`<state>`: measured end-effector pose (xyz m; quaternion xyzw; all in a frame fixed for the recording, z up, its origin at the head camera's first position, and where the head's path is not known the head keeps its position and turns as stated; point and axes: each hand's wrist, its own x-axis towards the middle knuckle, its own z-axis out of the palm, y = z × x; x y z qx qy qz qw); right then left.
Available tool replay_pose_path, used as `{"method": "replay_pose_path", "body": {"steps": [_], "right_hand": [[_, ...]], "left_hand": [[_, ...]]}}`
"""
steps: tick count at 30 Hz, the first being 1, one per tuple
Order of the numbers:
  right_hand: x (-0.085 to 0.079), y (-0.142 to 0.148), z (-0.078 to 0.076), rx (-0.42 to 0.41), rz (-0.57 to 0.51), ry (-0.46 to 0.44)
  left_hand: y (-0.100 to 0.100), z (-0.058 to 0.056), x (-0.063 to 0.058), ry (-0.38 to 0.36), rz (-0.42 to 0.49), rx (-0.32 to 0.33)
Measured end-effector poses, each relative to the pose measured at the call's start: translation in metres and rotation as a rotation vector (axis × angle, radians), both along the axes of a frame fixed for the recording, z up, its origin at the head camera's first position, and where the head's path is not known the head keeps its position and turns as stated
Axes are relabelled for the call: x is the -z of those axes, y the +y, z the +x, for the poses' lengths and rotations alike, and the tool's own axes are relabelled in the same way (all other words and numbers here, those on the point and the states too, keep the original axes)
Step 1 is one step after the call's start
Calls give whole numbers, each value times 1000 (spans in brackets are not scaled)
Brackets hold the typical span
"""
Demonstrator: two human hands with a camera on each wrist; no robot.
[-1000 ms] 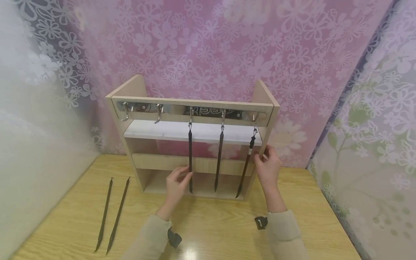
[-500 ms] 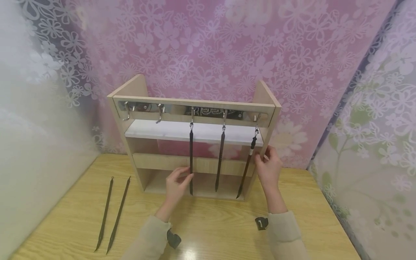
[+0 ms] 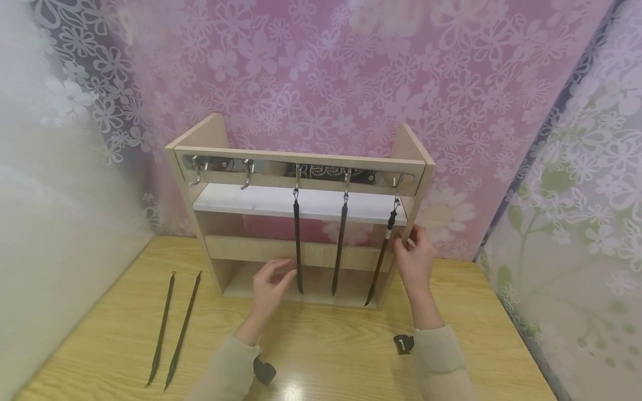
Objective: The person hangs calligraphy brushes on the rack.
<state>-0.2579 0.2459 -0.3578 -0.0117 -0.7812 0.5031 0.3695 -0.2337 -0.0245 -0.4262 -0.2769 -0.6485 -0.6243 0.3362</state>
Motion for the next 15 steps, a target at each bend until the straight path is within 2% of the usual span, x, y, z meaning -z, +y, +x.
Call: {"method": "replay_pose_path", "body": {"steps": [11,15], "right_hand": [[1,2,-1,7,18,2],[2,2,-2,-1,12,7]], "left_hand": [[-21,7,-2,-12,-43,-47],[-31,10,-2,-48,-60,-73]]}}
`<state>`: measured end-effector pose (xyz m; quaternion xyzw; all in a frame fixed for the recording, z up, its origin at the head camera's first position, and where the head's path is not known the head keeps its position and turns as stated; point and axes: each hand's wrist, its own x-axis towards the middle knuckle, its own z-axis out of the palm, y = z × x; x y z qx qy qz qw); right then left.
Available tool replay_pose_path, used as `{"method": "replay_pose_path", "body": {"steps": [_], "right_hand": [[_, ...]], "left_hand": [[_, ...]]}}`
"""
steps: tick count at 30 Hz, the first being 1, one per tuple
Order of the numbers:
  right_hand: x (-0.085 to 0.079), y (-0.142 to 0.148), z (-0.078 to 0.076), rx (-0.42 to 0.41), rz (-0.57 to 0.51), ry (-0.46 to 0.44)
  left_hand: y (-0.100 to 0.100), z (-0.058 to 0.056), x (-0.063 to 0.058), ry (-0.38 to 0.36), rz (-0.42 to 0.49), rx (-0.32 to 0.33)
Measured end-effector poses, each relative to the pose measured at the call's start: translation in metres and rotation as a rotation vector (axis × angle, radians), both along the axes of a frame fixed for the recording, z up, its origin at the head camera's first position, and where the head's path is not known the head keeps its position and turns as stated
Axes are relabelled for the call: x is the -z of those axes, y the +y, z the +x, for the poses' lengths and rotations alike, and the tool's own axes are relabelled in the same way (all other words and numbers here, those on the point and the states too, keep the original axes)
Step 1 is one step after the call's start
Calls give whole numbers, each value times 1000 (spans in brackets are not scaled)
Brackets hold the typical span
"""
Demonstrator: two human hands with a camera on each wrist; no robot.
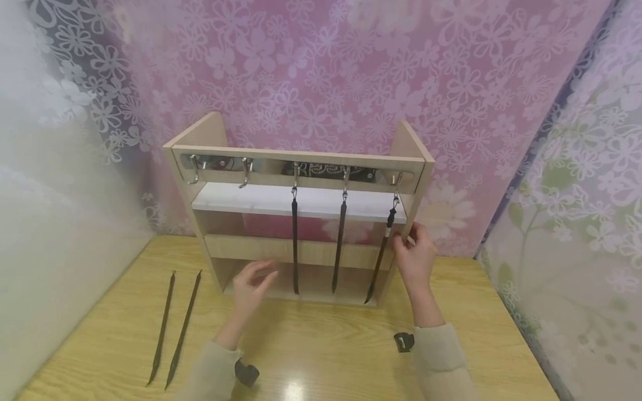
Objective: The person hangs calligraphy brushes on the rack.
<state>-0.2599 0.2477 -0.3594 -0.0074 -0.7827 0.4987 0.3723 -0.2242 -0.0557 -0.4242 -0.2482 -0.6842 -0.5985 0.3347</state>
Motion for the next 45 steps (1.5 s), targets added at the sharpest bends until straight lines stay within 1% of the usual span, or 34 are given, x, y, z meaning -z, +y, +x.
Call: {"method": "replay_pose_path", "body": {"steps": [5,8,12,14,15,19,21,22,23,27,31,33,36,38,42,45], "right_hand": [[-1,-1,0,-17,-18,17],[-2,-1,0,-15,-17,11],[-3,-2,2,-17,-12,-5],[-9,-6,8,-15,-14,-13],[-10,-7,8,-14,-15,-17],[-23,-17,21,-15,-16,-23],[-24,-19,23,-18,-10,-22],[-27,-21,26,-17,-7,-20],[-28,-22,27,-16,-3,-20],[-29,-22,28,-6,9,-22],[-28,-20,26,-19,-1,-25],[-26,-18,24,-29,-13,-25],[-19,-11,16,-44,-33,-26],[-13,-6,9,-41,-34,-33],[-5,-1,3,-28,-20,-42],[-4,0,3,-22,-12,-28]], "left_hand": [[-13,3,-1,-37,-25,-30],[-22,4,0,-46,-41,-53],[-34,6,2,-76,-58,-78],[-39,6,2,-82,-63,-86],[-42,5,6,-89,-67,-90],[-52,7,7,-82,-87,-110],[-56,10,7,-90,-101,-120],[-58,13,3,-93,-102,-126],[-60,15,2,-99,-101,-132],[-70,20,3,-139,-110,-165],[-83,21,11,-159,-130,-205],[-91,19,18,-186,-121,-211],[-102,15,30,-205,-109,-220],[-109,13,36,-208,-98,-214],[-119,14,41,-172,-112,-224],[-126,15,45,-183,-123,-252]]}}
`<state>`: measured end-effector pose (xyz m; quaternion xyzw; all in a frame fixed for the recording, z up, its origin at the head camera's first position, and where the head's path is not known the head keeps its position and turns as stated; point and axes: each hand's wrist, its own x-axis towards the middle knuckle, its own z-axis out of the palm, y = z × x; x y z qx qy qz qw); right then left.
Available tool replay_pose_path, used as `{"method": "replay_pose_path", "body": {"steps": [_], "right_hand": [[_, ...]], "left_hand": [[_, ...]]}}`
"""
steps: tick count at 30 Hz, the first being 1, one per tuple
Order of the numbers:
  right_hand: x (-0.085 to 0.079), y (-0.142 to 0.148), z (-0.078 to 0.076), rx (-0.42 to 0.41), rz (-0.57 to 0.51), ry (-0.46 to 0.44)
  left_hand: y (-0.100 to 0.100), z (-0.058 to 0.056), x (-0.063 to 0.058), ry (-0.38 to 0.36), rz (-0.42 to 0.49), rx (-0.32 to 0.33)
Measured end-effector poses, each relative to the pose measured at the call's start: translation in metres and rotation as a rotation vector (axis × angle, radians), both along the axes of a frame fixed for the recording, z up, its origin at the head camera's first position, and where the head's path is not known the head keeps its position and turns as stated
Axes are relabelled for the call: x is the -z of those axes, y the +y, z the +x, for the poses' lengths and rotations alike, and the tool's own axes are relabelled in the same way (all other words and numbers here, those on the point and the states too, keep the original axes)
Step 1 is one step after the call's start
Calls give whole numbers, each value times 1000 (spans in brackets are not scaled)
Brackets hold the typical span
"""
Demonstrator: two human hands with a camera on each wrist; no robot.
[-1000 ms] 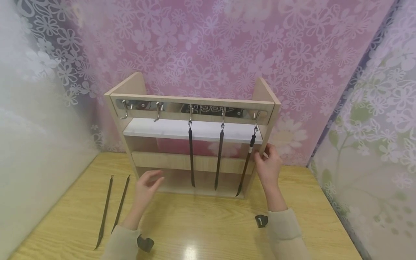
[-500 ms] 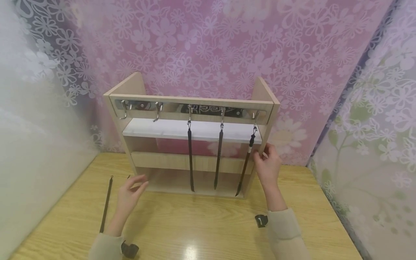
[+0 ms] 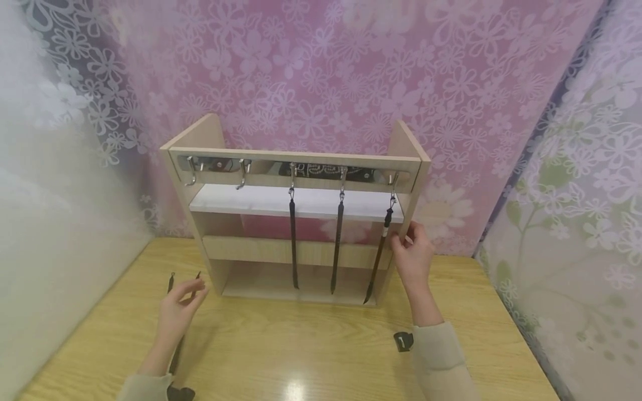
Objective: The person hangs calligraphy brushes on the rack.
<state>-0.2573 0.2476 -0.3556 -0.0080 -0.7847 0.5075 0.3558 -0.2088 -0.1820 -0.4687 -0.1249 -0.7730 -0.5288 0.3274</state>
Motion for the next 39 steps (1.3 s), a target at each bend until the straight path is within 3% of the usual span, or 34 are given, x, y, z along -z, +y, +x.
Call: {"method": "replay_pose_path", "body": {"steps": [6,17,24,30,39], "right_hand": [[1,0,0,13,16,12],[1,0,1,10,21,16],[2,-1,1,-10,8,28],[3,1,0,-5,19,32],[-5,-6,7,14,35,34]], "left_hand": [[-10,6,0,-69,-25,-65],[-30,14,8,-96,-83,-125],[-41,17,13,-82,-69,-163],[-48,21,10,-187,-104,-219],[-58,22,8,-284,-141,-313]]}}
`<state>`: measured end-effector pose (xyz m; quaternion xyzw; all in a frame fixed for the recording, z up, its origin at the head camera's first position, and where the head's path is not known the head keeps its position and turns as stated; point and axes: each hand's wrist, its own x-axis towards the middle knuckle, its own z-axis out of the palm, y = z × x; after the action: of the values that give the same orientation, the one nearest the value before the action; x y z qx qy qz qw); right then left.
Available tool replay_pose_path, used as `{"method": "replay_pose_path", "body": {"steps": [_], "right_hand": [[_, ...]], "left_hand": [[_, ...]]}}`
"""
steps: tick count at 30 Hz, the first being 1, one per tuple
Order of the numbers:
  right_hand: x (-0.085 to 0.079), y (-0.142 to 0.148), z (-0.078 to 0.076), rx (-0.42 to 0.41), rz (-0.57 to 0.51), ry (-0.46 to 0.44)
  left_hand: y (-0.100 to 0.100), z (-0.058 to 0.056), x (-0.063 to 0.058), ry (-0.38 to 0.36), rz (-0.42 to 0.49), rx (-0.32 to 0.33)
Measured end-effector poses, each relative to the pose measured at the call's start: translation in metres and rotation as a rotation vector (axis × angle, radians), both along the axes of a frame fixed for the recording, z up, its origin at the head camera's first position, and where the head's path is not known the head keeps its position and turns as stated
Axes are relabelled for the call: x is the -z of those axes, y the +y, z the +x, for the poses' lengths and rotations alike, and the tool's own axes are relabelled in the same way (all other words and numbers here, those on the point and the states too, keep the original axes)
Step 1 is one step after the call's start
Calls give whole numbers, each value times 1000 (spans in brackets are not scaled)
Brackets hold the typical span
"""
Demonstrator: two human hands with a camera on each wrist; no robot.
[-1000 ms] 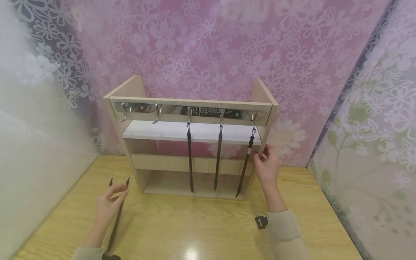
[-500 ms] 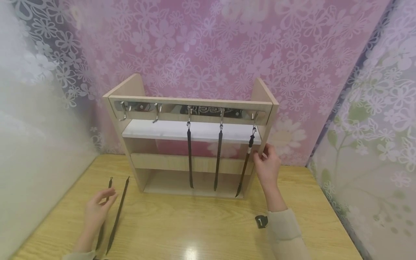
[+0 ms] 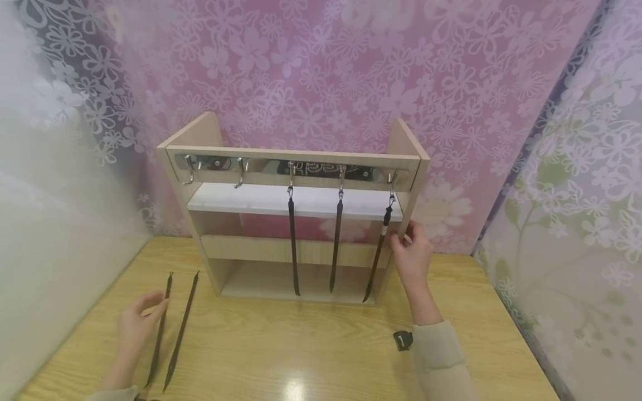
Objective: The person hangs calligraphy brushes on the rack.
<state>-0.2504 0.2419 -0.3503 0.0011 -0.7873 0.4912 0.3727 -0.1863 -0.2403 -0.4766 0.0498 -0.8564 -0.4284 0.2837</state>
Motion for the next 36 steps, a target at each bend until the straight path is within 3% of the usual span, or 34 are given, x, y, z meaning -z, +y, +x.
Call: {"method": "replay_pose_path", "body": {"steps": [5,16,27,36], "right_hand": [[7,6,-7,-6,-5,8],[6,5,-7,-10,2,15],[9,6,-7,-13,-5,59],[6,6,-6,-18,-21,-6]], "left_hand": [[-2,3,-4,-65,9,-1],[-10,-2,1,-172,-82,27],[-24,-2,6,-396,-183,124],[-35,-8,13,-475,-209,131]]}}
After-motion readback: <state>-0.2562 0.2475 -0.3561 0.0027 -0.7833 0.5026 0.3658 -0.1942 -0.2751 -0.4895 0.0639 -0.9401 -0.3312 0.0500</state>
